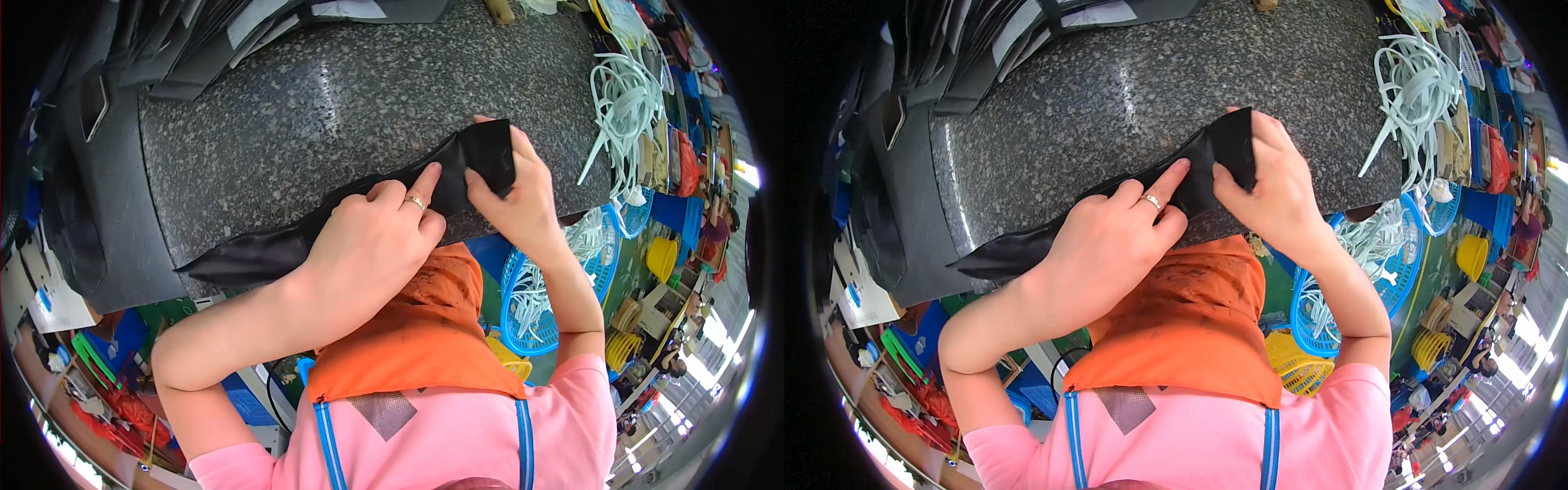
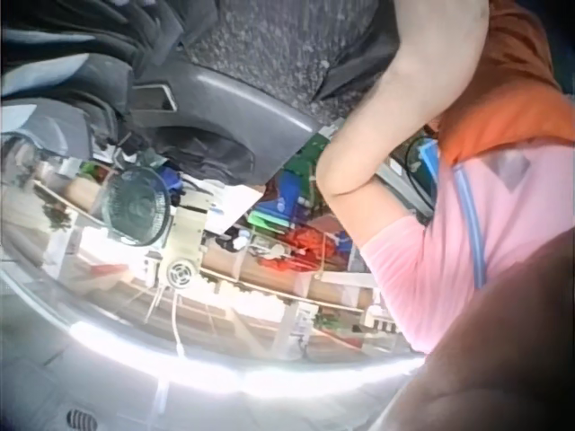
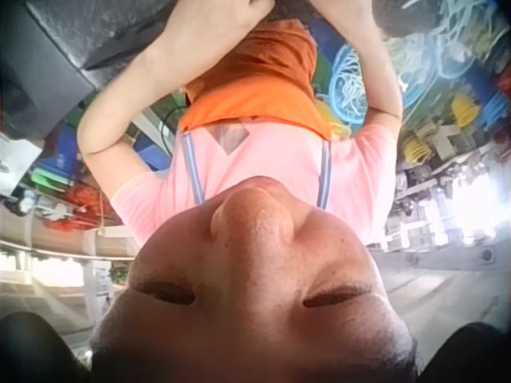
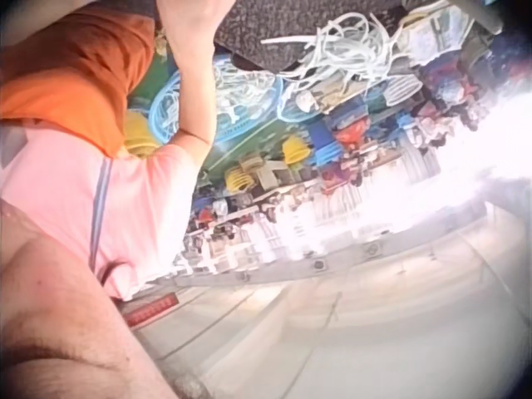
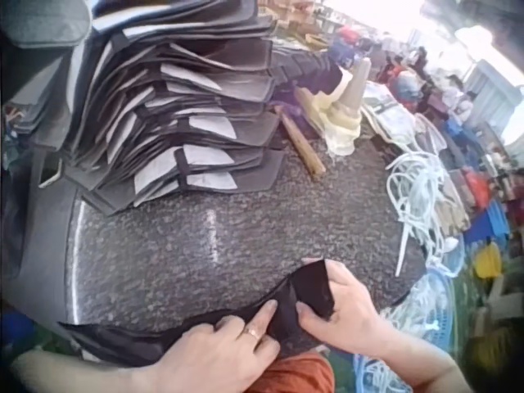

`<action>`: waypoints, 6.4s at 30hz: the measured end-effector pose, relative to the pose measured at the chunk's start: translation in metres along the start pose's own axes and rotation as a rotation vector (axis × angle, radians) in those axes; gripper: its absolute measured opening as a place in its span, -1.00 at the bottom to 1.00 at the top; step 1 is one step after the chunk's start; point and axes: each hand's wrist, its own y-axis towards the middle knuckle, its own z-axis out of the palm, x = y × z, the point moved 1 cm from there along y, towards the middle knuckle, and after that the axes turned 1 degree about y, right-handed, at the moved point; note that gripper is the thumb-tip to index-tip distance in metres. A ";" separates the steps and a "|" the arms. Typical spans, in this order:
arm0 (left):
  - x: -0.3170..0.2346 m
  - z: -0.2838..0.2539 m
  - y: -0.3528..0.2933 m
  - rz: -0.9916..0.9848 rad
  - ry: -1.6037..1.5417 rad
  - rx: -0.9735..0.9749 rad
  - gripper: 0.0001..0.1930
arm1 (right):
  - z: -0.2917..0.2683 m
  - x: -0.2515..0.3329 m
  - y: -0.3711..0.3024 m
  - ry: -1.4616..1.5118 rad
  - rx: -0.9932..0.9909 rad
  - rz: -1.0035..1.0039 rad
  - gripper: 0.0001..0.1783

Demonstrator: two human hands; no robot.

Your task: The person picks up a white strip and places it onto a black shoe component on the workbench, then folds the edges of the black component over the strip and presses them down. They repeat this process with several black components, reaching for new white strips from a blue basket and stacking the finished items on the bench.

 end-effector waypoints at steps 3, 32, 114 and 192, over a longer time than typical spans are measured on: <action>0.006 -0.006 0.020 0.022 -0.015 0.135 -0.80 | 0.002 0.002 0.001 -0.246 -0.024 -0.180 -0.65; 0.000 0.012 -0.068 -0.164 -0.096 -0.235 -0.72 | 0.034 0.041 0.035 0.131 0.609 -0.585 -0.90; 0.035 -0.075 -0.143 -0.871 -0.798 -1.338 -0.31 | 0.085 0.064 0.025 1.065 0.632 0.137 -0.79; -0.009 0.058 -0.073 -0.267 -0.238 -0.528 -0.57 | 0.011 0.065 0.009 0.055 0.381 -0.238 -0.83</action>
